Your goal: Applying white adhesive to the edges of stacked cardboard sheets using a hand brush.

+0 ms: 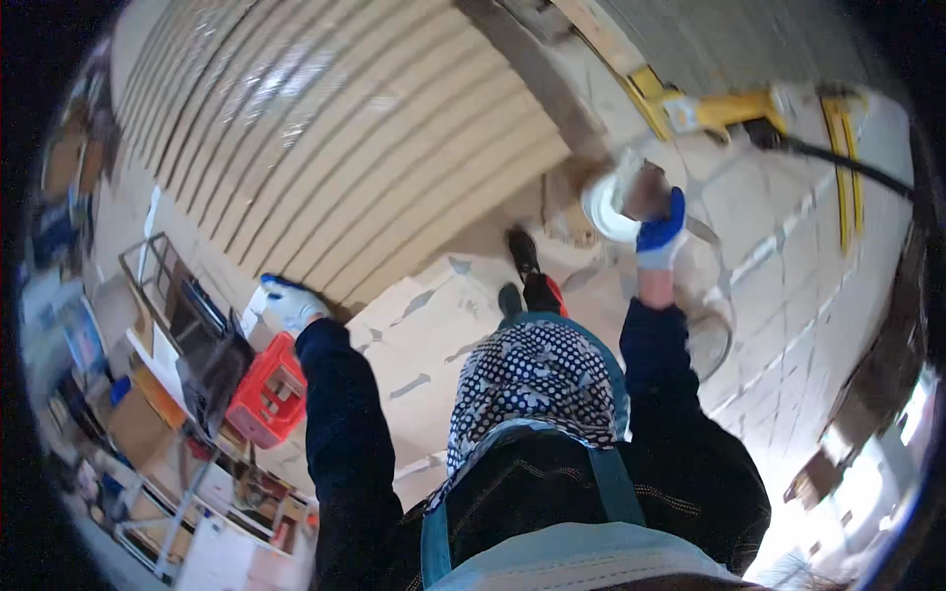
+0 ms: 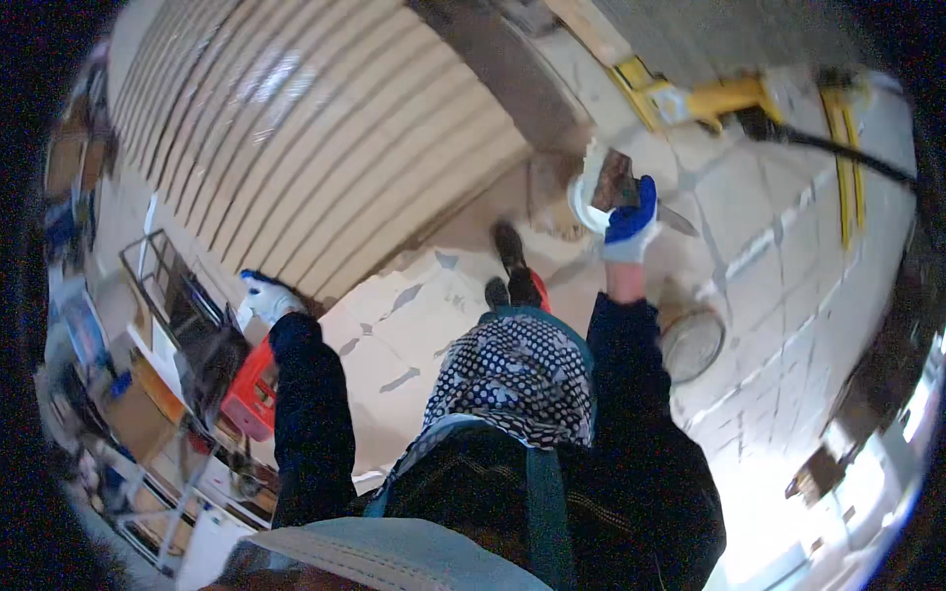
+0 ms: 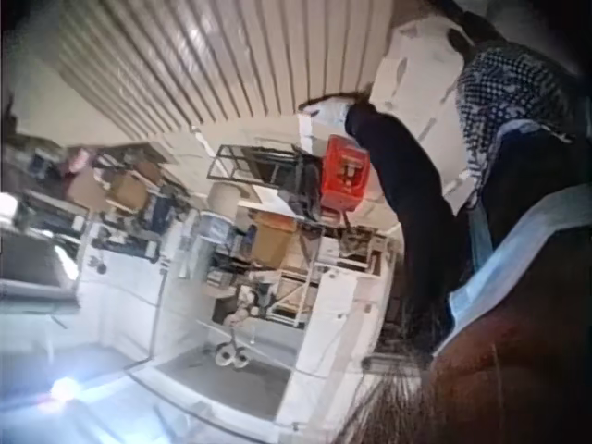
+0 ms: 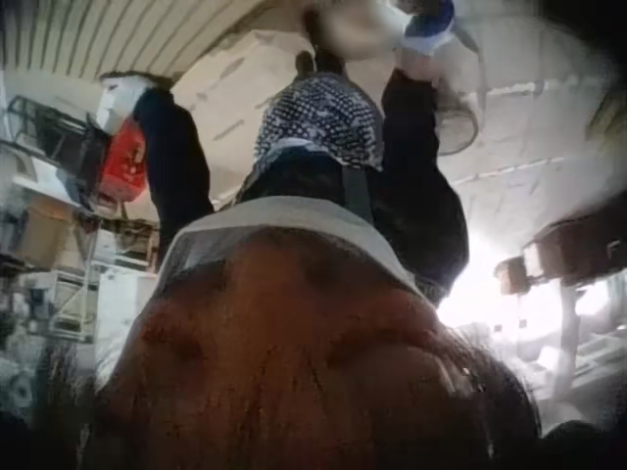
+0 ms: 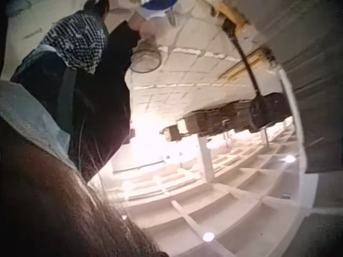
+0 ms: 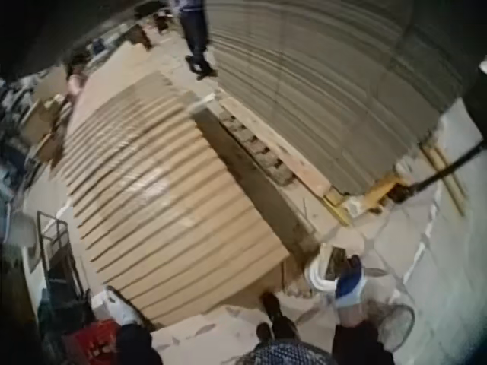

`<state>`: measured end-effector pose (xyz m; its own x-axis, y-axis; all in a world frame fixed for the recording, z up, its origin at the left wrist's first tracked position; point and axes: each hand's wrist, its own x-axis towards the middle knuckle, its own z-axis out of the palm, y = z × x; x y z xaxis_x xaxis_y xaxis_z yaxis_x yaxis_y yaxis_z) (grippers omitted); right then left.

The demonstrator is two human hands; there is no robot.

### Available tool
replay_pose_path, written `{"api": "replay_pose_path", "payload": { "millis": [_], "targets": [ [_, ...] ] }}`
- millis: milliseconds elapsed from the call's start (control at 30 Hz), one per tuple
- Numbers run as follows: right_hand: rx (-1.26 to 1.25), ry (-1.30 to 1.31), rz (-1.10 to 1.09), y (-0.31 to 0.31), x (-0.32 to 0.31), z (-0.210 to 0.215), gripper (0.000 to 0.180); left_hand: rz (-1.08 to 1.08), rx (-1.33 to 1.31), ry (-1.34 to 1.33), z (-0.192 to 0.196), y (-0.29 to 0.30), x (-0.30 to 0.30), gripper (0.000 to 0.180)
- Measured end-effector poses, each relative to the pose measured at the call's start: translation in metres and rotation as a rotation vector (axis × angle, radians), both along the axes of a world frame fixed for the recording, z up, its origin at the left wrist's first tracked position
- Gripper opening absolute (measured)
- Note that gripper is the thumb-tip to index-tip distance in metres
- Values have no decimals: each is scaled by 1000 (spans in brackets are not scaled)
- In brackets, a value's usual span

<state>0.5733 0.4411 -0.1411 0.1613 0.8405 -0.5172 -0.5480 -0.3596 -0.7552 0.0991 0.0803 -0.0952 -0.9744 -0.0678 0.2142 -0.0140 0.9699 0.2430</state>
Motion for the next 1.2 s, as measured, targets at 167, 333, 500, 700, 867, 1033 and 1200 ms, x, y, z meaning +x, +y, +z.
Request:
{"api": "replay_pose_path", "payload": {
  "millis": [167, 333, 500, 700, 867, 1033, 1200],
  "targets": [
    [-227, 186, -108, -32, 102, -174, 35, -270, -890, -113, -18, 1, -23, 43],
    [-335, -122, -331, -21, 102, -261, 58, -342, -1655, -188, -17, 25, -39, 53],
    [-314, -308, -242, 1, 96, -328, 48, -480, -2196, -194, -13, 21, -49, 62],
    [-335, -364, -227, 15, 97, -403, 36, -328, -192, -386, -15, 12, -56, 65],
    [-329, -675, -33, 9, 98, -444, 22, -104, 439, -688, -20, -5, -58, 68],
    [-250, -346, -165, -3, 110, -465, 32, -413, 33, -500, -25, -44, -98, 63],
    [-423, -472, -154, 1, 116, -468, 37, -552, 15, -276, -31, -70, -111, 58]
  ]
}}
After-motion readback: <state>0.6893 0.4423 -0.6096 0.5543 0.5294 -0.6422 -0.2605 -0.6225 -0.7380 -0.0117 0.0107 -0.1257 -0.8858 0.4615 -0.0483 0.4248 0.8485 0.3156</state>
